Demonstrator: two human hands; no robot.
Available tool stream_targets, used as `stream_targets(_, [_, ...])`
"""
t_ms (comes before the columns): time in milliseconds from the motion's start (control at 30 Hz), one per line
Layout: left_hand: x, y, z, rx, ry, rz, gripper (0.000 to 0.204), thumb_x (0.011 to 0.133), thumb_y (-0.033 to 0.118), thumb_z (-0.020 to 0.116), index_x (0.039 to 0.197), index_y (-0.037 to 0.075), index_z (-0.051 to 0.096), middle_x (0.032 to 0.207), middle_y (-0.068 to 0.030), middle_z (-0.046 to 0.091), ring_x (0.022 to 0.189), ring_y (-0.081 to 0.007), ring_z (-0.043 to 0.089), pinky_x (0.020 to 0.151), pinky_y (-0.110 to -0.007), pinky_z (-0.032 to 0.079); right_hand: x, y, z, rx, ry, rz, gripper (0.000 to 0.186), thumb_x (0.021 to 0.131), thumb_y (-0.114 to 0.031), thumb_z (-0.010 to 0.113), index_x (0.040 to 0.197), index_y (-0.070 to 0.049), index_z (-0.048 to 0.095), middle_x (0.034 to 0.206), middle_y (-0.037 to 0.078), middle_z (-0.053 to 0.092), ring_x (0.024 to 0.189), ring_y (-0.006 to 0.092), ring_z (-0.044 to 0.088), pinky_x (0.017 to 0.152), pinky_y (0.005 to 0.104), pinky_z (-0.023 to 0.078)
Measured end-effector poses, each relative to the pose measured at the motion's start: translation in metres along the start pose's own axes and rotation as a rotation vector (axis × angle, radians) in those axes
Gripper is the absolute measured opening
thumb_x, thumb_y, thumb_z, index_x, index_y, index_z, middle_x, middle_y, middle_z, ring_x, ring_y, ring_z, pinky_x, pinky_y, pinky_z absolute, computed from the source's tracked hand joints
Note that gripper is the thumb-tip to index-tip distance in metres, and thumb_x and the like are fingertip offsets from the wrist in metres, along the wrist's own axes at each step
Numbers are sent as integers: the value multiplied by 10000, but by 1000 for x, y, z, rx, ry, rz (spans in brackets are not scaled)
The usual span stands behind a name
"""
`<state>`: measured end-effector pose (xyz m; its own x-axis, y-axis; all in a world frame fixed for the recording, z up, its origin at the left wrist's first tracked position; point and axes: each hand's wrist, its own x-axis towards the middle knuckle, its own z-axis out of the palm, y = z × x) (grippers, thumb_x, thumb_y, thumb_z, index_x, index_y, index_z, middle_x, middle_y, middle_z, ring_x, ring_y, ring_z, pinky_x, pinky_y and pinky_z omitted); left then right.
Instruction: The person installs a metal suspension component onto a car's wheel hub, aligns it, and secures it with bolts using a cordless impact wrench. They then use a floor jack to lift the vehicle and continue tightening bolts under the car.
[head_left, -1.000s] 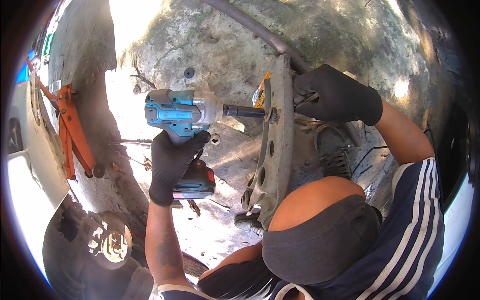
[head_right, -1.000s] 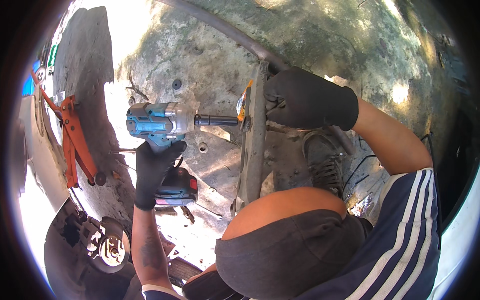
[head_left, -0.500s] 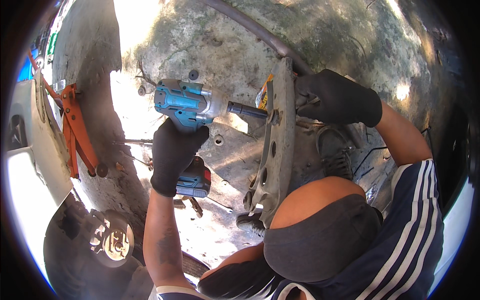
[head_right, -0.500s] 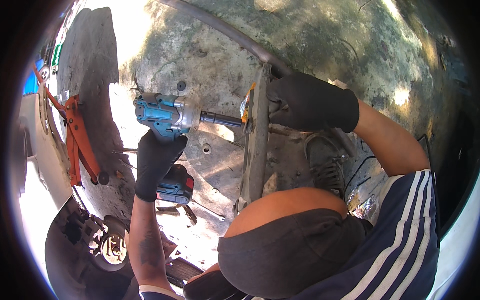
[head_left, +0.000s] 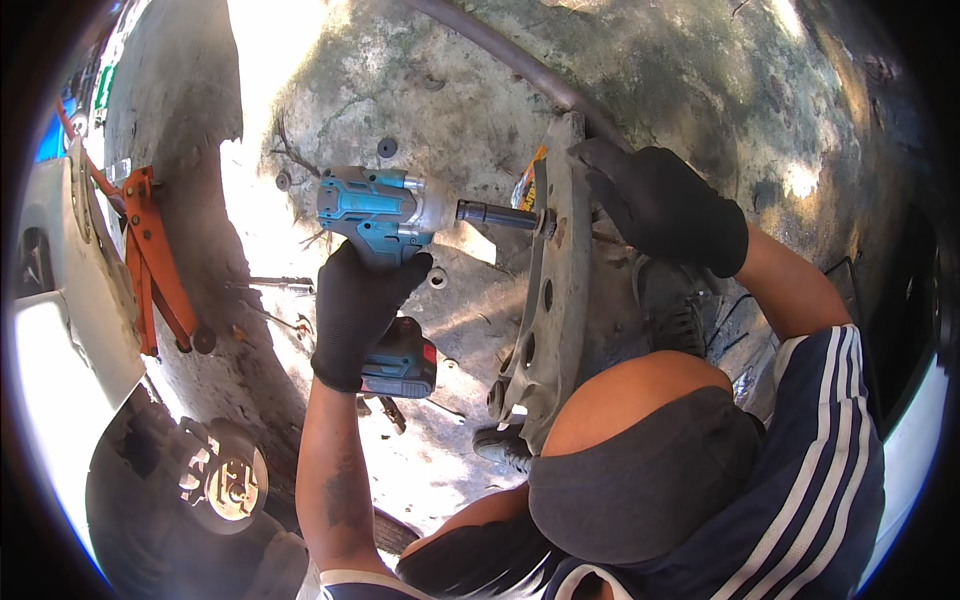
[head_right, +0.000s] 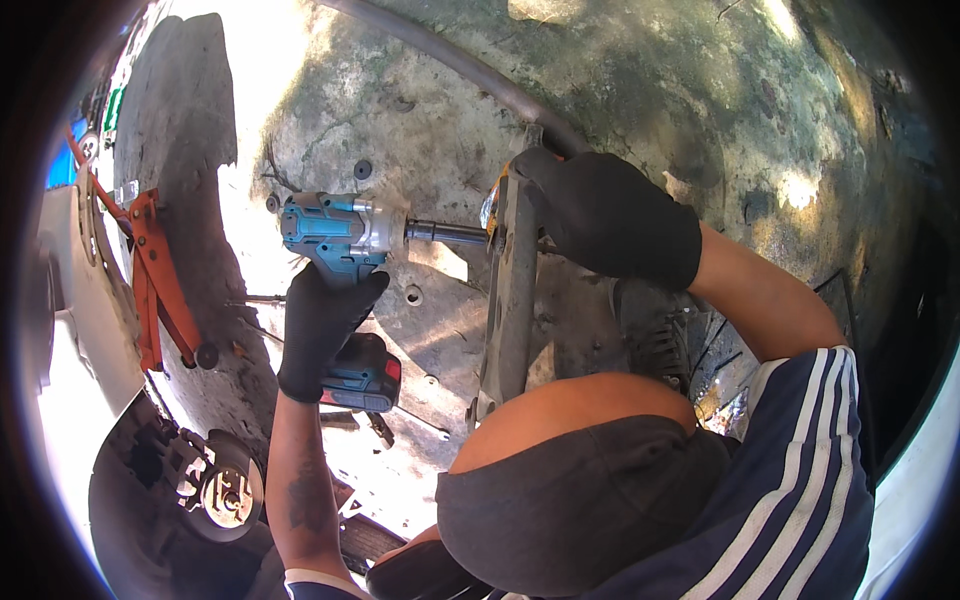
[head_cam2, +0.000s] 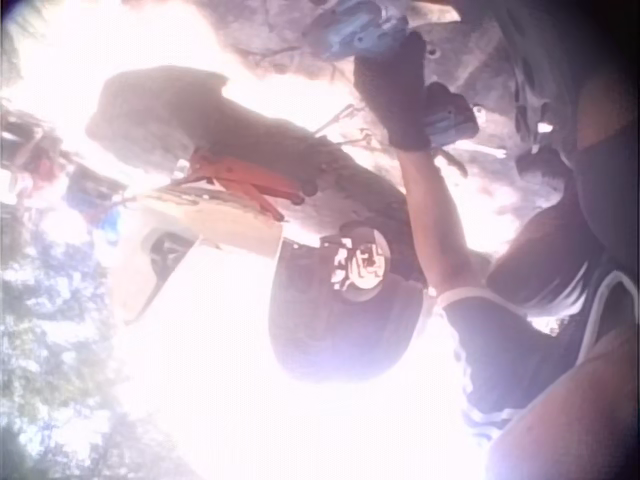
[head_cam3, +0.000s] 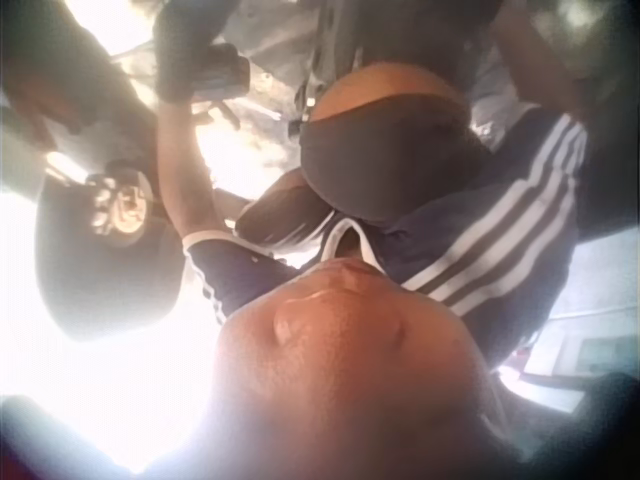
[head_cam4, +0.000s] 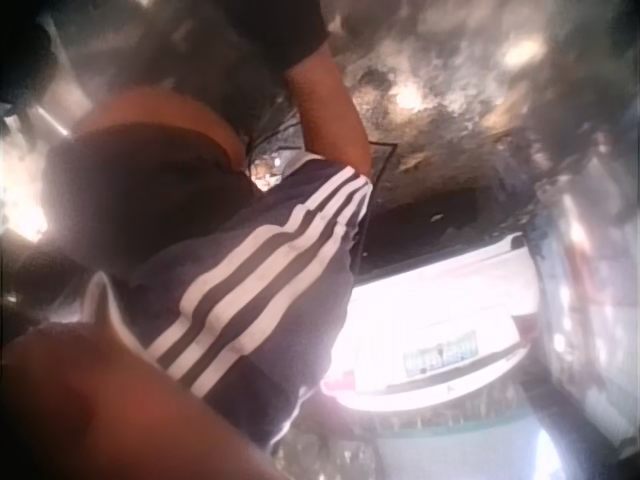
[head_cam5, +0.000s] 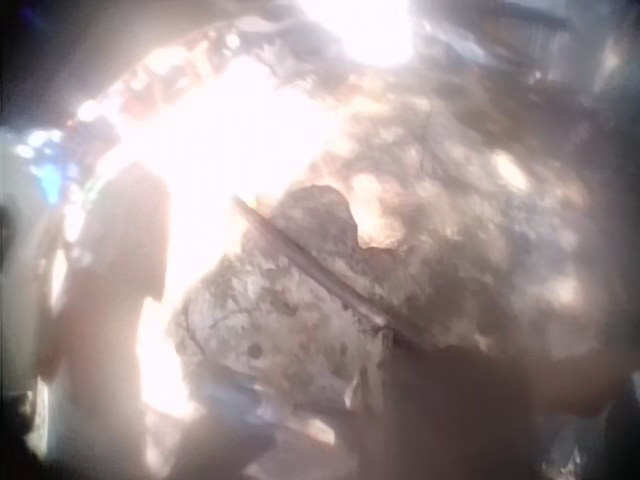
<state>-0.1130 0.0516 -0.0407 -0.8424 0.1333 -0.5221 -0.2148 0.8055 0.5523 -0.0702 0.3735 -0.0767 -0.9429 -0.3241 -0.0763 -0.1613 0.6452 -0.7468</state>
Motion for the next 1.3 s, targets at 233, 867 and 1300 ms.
stream_targets(233, [-2,-9,1,116,27,-53,277,773,217,722,886,-18,630,695,-68,675,613,-130,642,594,-301,497,5,-2,1,27,-24,-41,310,947,-111,551,1240,-10,553,648,226,589,577,410,594,552,466,442])
stream_targets(867, [-6,-3,4,126,29,-58,324,769,244,740,909,-33,647,712,-96,698,648,-172,685,618,-314,518,2,-6,0,54,-18,-2,298,948,-106,551,1230,-11,574,673,234,604,589,393,613,564,463,450])
stream_targets(1300, [-8,1,3,53,-31,-123,405,740,294,788,973,-14,662,813,-128,734,773,-239,731,715,-353,551,1,-12,-1,-48,-66,19,343,883,-93,608,1218,-19,602,856,221,679,766,387,681,687,451,543])
